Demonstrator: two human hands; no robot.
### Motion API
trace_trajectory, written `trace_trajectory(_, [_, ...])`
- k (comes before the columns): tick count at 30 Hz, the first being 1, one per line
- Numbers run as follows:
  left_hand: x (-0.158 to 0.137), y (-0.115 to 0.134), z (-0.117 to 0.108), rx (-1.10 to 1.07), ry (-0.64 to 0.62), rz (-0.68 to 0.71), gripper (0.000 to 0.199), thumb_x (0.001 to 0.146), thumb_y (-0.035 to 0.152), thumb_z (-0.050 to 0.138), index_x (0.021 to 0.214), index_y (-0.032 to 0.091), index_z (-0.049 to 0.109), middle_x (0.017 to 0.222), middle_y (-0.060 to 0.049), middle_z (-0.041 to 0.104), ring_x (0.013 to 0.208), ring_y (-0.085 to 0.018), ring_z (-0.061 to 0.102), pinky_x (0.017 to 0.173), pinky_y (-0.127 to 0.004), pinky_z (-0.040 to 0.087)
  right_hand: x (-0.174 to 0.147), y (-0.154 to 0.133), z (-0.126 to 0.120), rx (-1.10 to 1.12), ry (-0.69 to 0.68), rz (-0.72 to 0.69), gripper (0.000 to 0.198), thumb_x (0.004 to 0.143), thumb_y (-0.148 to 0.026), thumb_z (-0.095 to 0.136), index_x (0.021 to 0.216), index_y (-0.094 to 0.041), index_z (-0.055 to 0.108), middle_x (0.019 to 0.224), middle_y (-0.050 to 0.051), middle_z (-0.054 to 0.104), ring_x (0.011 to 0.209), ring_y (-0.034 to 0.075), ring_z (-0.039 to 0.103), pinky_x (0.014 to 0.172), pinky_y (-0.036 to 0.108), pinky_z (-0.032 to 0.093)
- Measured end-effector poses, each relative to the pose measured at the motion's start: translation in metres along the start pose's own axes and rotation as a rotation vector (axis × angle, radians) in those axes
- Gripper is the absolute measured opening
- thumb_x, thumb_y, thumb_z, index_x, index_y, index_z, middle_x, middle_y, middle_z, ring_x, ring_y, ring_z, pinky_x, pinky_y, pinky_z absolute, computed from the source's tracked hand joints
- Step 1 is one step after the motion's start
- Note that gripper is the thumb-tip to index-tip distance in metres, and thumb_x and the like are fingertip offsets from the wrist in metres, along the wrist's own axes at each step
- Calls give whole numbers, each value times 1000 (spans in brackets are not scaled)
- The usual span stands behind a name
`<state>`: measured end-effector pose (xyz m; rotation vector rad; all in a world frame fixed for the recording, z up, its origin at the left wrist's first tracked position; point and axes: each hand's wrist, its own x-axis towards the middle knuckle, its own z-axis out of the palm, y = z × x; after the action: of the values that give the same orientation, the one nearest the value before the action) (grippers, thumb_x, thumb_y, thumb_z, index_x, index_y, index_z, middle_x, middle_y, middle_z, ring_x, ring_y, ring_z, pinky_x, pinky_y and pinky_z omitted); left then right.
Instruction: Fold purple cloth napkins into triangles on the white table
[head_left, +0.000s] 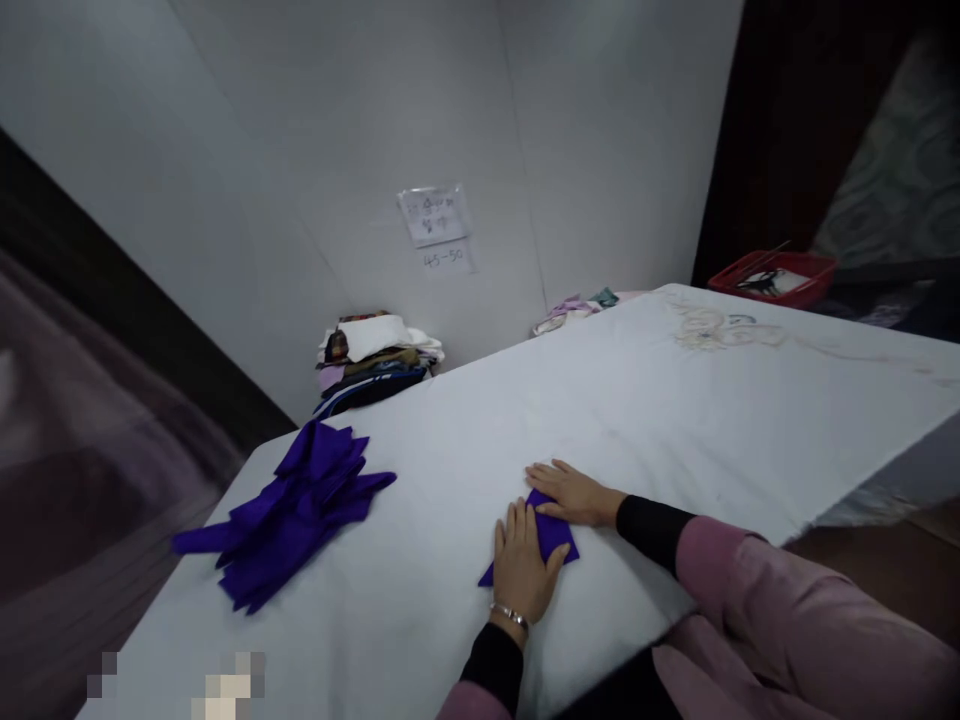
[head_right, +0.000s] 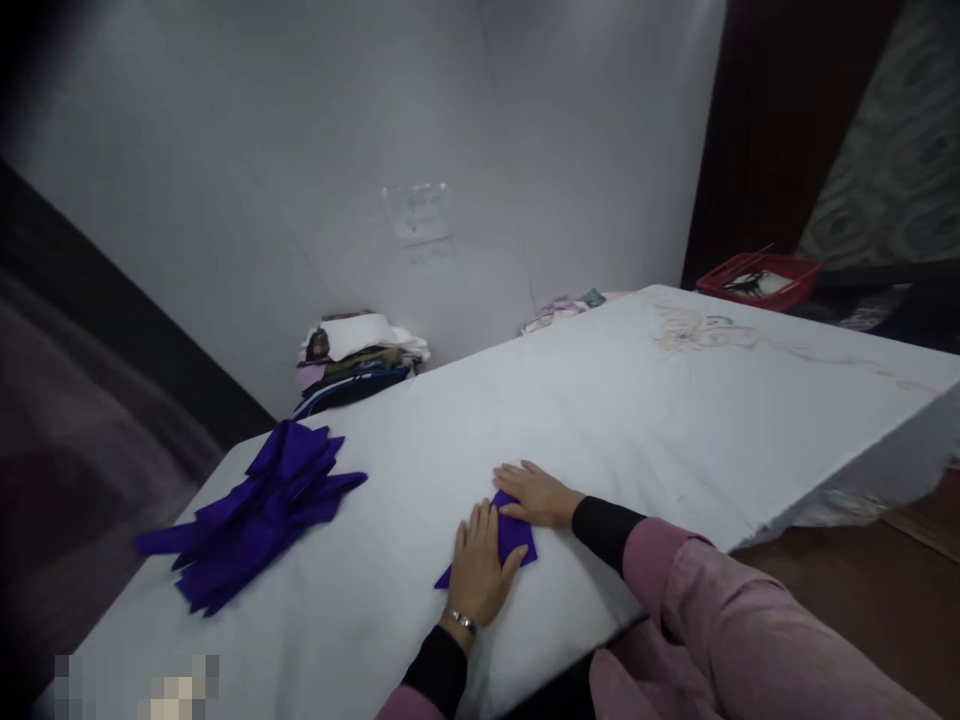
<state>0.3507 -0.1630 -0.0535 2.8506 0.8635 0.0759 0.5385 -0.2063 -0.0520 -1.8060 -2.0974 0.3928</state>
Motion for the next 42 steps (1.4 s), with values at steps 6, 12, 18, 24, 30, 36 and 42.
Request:
trace_trajectory(6, [2, -3, 1, 50, 4, -3, 71, 87, 53, 34, 142, 9, 31, 149, -13, 26, 139, -29, 20, 112, -49, 19, 5, 8, -4, 3, 58, 131, 72, 90, -61, 30, 145, -14, 27, 150, 17, 23, 139, 26, 17, 111, 49, 7])
trace_trajectory(12, [5, -3, 0, 63, 20, -1, 71, 87, 53, 34, 141, 7, 33, 148, -16, 29, 138, -31, 23, 110, -52, 21, 16, -3, -28, -8, 25, 247, 70, 90, -57, 33, 142, -10, 32, 148, 19, 26, 138, 29, 18, 110, 52, 10])
trace_trajectory(18, [3, -4, 0, 71, 56, 78, 53, 87, 42, 42, 134, 18, 48, 141, -13, 44, 134, -34, 29, 111, -53, 18, 20, -70, -11, 71, 139, 28, 79, 87, -63, 33, 144, -9, 27, 150, 18, 21, 140, 27, 11, 112, 46, 2])
trace_trajectory(24, [3, -6, 4, 34, 72, 57, 58, 84, 40, 46, 138, 20, 41, 143, -11, 42, 138, -30, 21, 112, -50, 15, 14, -67, 14, 163, 68, 109, 82, 86, -67, 28, 142, -7, 31, 149, 20, 24, 138, 30, 16, 111, 47, 11])
trace_trajectory(30, [3, -6, 6, 48, 48, 14, 66, 86, 49, 39, 138, 10, 39, 144, -15, 37, 137, -32, 25, 109, -52, 21, 24, -39, 13, 49, 161, 196, 75, 88, -63, 32, 141, -11, 35, 146, 18, 31, 137, 28, 22, 111, 48, 11])
trace_trajectory(36, [4, -7, 8, 67, 24, 2, 69, 87, 51, 35, 140, 7, 36, 146, -15, 33, 138, -30, 24, 110, -49, 22, 34, -26, 12, 18, 168, 212, 74, 88, -65, 29, 140, -12, 37, 147, 17, 31, 137, 28, 21, 110, 50, 11])
trace_trajectory(42, [5, -9, 9, 73, 19, 13, 73, 87, 55, 31, 141, 6, 33, 148, -16, 30, 138, -30, 22, 111, -50, 21, 40, -17, 10, 2, 170, 268, 78, 86, -67, 29, 141, -12, 35, 148, 17, 28, 138, 29, 19, 111, 50, 9])
